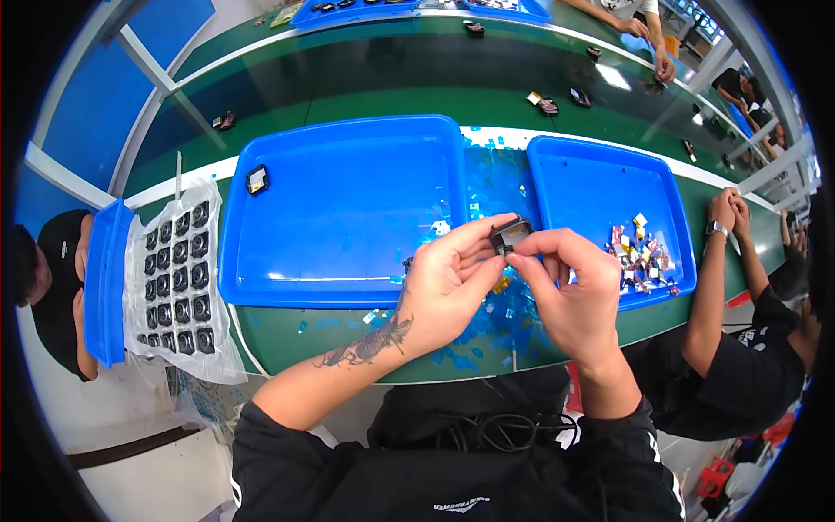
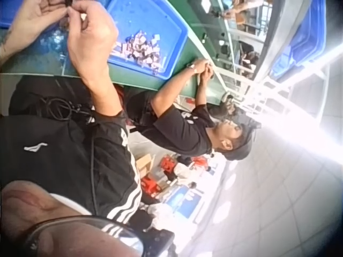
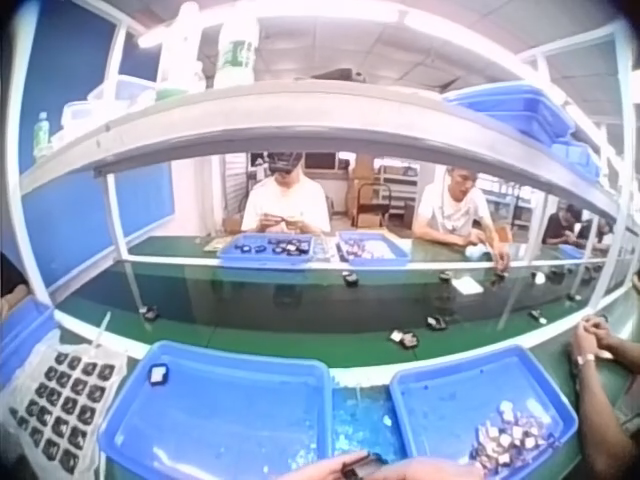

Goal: The recorder is assembling small electronic components (possibly watch or camera modules) by hand at a production workbench.

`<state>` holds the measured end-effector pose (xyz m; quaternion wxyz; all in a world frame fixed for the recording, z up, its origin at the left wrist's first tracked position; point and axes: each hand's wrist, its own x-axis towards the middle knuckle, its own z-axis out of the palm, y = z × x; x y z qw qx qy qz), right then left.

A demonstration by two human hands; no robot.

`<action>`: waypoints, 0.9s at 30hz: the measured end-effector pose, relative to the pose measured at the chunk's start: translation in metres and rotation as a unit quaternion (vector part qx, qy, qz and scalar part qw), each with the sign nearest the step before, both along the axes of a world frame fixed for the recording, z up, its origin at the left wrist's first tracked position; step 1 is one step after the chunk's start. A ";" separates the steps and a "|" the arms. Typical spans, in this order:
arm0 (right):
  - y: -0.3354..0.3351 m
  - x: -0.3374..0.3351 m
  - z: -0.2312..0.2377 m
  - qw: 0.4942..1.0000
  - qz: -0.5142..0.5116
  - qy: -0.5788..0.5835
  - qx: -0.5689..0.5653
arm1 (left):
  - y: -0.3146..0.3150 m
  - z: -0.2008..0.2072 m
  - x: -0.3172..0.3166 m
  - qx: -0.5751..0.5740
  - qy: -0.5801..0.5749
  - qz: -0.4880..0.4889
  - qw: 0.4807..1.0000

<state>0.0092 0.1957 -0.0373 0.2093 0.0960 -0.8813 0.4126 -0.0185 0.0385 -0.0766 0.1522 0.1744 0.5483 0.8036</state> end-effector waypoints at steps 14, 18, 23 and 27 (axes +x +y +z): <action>-0.004 -0.008 -0.002 1.000 0.005 -0.021 -0.015 | -0.003 0.001 0.000 -0.019 0.005 -0.019 1.000; -0.001 -0.009 0.000 0.999 0.008 -0.039 -0.013 | -0.002 -0.001 0.001 -0.034 0.010 -0.022 0.999; 0.012 -0.009 0.003 0.987 0.060 -0.088 -0.120 | -0.002 0.006 0.002 -0.016 -0.003 -0.050 0.999; 0.011 -0.004 0.004 0.991 0.040 -0.052 -0.116 | 0.001 0.003 0.006 0.003 0.017 -0.045 0.999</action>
